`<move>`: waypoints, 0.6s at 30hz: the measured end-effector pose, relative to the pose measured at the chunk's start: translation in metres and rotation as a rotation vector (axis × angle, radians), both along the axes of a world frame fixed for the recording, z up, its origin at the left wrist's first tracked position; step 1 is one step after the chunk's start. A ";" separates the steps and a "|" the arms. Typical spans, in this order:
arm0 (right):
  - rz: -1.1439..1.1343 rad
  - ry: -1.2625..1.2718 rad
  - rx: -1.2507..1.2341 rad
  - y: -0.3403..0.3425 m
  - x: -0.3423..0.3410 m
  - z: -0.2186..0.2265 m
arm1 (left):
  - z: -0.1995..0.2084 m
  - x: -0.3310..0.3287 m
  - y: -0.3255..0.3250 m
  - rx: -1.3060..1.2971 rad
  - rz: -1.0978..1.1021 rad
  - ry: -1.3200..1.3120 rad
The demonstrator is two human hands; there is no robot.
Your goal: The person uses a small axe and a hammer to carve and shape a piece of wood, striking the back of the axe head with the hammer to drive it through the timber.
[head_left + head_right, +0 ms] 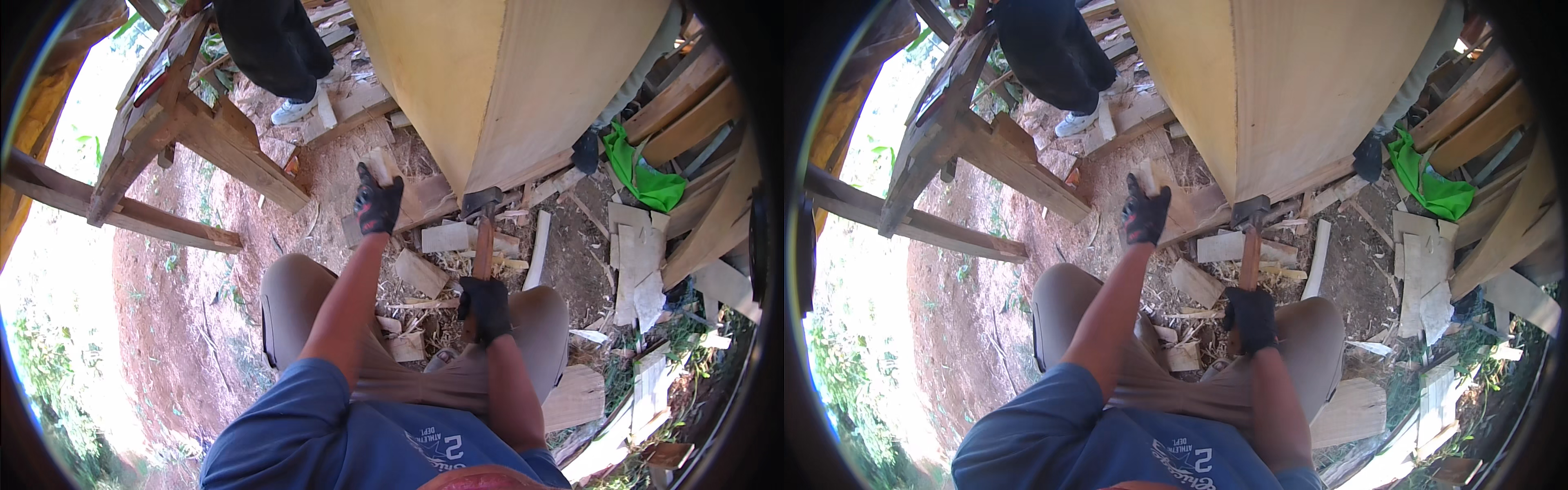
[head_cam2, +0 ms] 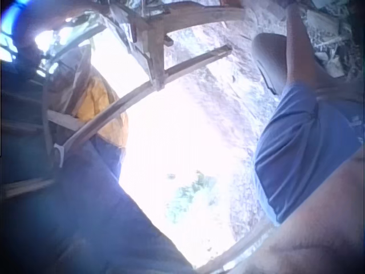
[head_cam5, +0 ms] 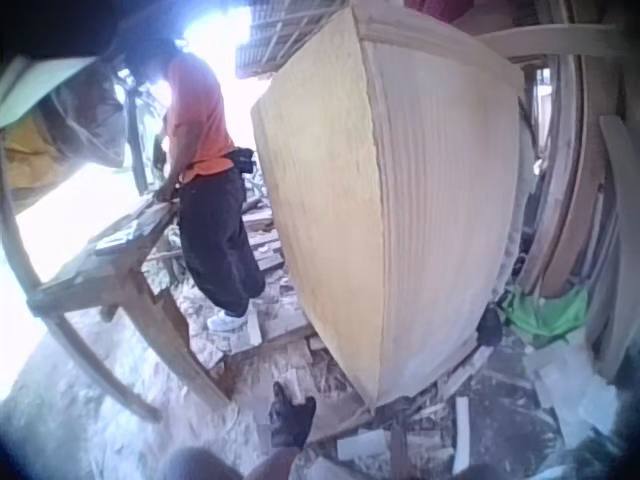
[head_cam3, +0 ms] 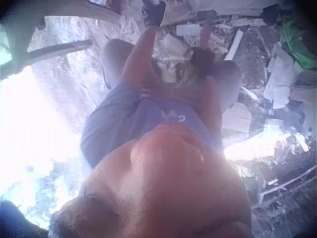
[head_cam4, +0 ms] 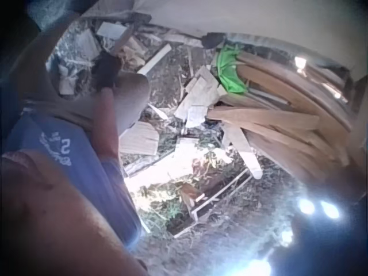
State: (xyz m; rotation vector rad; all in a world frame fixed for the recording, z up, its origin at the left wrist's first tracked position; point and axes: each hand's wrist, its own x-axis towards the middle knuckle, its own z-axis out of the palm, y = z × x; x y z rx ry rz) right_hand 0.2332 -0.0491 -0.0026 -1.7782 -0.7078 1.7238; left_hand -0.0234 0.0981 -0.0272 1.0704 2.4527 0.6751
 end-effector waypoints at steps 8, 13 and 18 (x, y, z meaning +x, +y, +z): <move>0.559 -0.468 0.525 0.010 -0.004 -0.076 | -0.056 0.042 -0.023 0.345 -0.293 0.060; 0.435 -0.482 0.143 0.027 -0.020 -0.007 | -0.005 0.049 -0.015 0.038 -0.184 -0.123; 0.417 -0.583 0.473 0.028 -0.017 -0.032 | -0.025 0.037 -0.016 0.116 -0.310 -0.080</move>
